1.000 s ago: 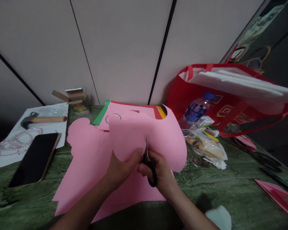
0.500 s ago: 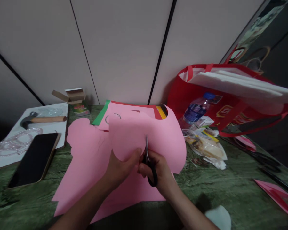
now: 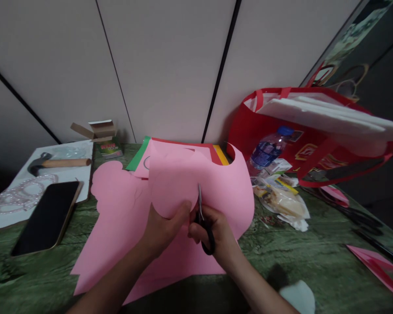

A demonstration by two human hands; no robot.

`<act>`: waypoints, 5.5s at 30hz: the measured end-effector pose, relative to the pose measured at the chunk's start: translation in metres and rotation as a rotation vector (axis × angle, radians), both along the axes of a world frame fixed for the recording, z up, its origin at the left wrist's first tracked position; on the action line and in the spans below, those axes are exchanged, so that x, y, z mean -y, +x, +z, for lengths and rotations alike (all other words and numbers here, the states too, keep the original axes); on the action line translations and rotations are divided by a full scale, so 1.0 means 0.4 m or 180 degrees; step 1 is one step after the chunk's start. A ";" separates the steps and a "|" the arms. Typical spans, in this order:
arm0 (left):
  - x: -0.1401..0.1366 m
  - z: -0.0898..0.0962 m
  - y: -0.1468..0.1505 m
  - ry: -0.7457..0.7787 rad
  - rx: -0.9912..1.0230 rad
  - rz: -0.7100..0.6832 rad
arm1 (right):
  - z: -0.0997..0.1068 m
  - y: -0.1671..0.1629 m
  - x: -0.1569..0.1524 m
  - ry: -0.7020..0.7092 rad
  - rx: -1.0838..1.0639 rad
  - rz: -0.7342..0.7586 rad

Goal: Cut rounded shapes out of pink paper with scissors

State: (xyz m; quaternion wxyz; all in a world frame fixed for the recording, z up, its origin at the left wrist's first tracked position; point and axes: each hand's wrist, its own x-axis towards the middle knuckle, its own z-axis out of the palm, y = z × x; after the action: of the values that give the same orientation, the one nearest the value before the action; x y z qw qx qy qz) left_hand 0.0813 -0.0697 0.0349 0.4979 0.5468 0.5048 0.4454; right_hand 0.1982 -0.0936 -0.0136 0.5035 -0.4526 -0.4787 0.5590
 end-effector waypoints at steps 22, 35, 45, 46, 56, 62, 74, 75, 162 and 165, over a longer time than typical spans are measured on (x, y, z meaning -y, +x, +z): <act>-0.018 -0.039 -0.015 0.0361 -0.0009 0.0149 | 0.003 -0.003 0.002 -0.0044 0.0017 -0.0067; -0.013 -0.038 -0.012 0.0194 0.0045 0.0218 | -0.003 -0.010 0.006 -0.0006 -0.0127 -0.0007; -0.011 -0.027 -0.007 0.0051 -0.0020 0.0148 | -0.004 -0.009 0.000 0.0101 -0.0268 -0.0140; -0.012 -0.028 -0.005 0.0056 -0.0021 0.0133 | -0.001 -0.007 -0.001 0.0120 -0.0267 -0.0184; -0.009 -0.041 -0.009 0.0178 0.0006 0.0058 | 0.001 -0.002 -0.001 0.0171 -0.0240 -0.0193; -0.012 -0.036 -0.007 0.0157 -0.0018 0.0069 | -0.001 -0.002 -0.001 0.0193 -0.0160 -0.0194; -0.012 -0.035 -0.013 0.0226 -0.0125 0.0005 | 0.001 0.000 0.001 0.0140 -0.0080 -0.0194; -0.012 -0.035 -0.012 0.0234 -0.0136 -0.0018 | 0.002 0.000 0.001 0.0138 -0.0084 -0.0195; -0.002 -0.010 0.002 -0.0092 -0.0134 -0.0124 | -0.003 0.015 -0.022 0.0168 -0.0036 0.0012; -0.004 -0.009 0.002 -0.0152 -0.0142 -0.0067 | -0.003 0.015 -0.023 0.0160 -0.0018 0.0010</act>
State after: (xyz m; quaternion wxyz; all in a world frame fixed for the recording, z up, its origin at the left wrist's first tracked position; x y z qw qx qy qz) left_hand 0.0821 -0.0679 0.0311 0.5040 0.5498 0.5205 0.4157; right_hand 0.2043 -0.0845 -0.0150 0.5151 -0.4376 -0.4918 0.5489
